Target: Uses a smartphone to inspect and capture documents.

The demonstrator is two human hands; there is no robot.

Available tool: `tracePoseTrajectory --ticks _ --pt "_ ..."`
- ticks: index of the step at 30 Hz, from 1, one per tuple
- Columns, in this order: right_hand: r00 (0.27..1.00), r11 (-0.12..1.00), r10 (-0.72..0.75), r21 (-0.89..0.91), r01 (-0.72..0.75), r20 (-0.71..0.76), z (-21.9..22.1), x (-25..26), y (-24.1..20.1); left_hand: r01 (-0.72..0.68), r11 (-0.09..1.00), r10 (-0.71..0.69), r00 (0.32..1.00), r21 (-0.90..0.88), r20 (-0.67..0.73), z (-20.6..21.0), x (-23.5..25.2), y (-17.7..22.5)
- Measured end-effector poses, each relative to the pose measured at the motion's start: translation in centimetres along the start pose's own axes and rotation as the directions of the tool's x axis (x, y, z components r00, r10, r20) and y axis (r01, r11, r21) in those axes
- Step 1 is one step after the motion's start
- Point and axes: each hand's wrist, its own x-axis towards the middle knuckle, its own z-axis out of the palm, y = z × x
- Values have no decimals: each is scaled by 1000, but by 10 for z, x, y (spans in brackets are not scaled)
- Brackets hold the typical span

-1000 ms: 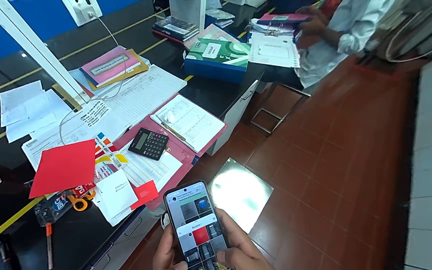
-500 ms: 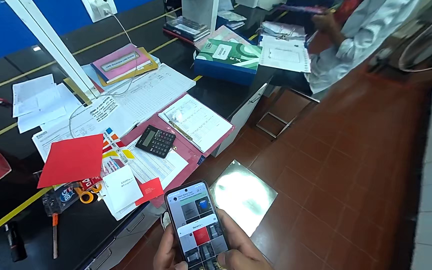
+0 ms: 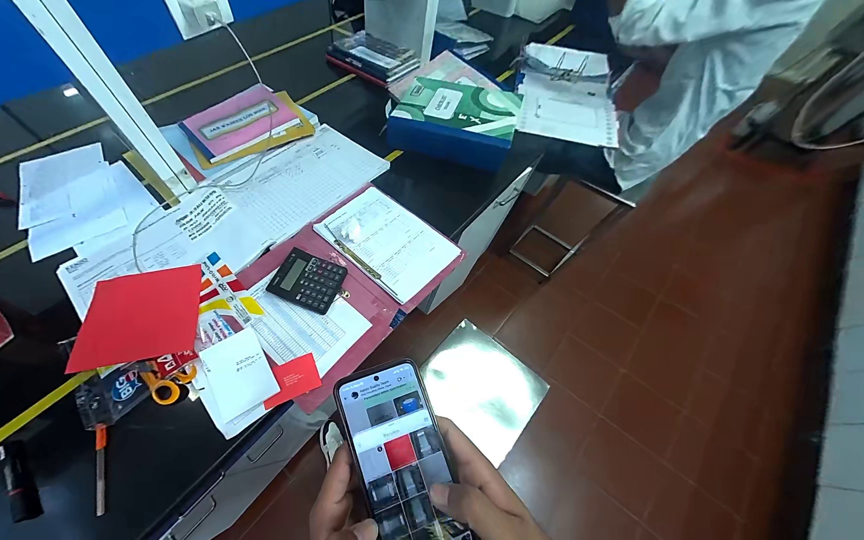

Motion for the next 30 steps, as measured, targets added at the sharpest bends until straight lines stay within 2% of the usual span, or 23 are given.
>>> tracePoseTrajectory --ticks 8,23,30 --pt "999 998 -44 50 43 16 -5 2 -6 -2 1000 2 1000 -18 21 8 10 2" --pt "1000 999 -28 41 28 -5 4 1 -3 8 997 -10 999 77 30 2 6 10" --pt "994 999 -33 -26 30 -109 12 4 -2 -12 990 14 1000 143 -13 -3 -2 3"
